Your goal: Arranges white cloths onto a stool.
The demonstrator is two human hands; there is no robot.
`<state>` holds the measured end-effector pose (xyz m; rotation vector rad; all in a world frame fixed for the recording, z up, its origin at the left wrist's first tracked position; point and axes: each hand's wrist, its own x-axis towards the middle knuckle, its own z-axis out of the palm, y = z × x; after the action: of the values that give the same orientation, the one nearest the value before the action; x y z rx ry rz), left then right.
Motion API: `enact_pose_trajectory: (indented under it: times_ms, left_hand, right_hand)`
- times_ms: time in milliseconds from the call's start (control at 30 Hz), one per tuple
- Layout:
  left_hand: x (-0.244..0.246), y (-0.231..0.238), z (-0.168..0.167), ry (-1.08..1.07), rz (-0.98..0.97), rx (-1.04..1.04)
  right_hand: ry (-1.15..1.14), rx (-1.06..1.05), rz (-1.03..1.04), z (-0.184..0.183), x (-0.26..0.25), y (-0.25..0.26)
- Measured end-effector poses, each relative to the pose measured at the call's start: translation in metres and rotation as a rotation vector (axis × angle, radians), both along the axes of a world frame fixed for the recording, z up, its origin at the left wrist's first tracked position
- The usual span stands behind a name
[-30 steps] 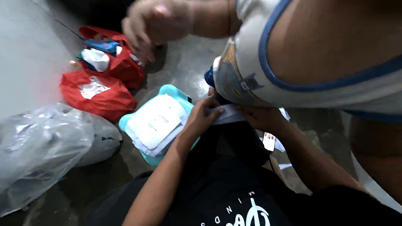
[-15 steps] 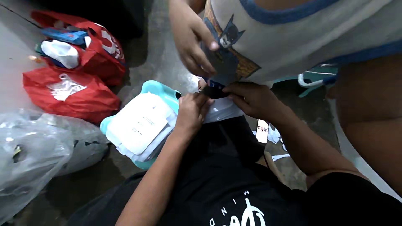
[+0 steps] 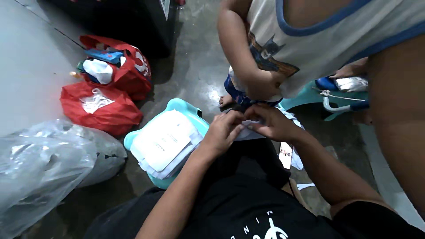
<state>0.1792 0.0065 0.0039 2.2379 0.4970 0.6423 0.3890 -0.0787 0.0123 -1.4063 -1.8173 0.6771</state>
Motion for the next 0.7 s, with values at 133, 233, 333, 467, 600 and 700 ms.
enact_pose_trajectory:
  times_ms: [133,233,333,467,600,700]
  left_hand:
    - [-0.001,0.001,-0.004,0.045,0.01,-0.065]
    - [0.001,0.0,-0.005,0.059,0.055,-0.038]
    - [0.003,-0.001,-0.004,0.053,0.08,0.016]
    - [0.006,-0.002,-0.006,0.036,0.093,0.094]
    - [0.008,-0.005,-0.007,0.043,0.1,0.185]
    - [0.008,-0.006,-0.006,0.064,0.11,0.203]
  right_hand:
    - [-0.057,-0.204,-0.018,0.008,0.013,-0.007]
    - [-0.01,-0.275,-0.038,0.003,0.024,-0.013]
    - [0.055,-0.344,-0.073,0.003,0.031,-0.02]
    - [0.113,-0.384,-0.138,0.002,0.035,-0.026]
    - [0.141,-0.402,-0.146,0.001,0.038,-0.031]
    - [0.202,-0.418,-0.128,-0.007,0.038,-0.033]
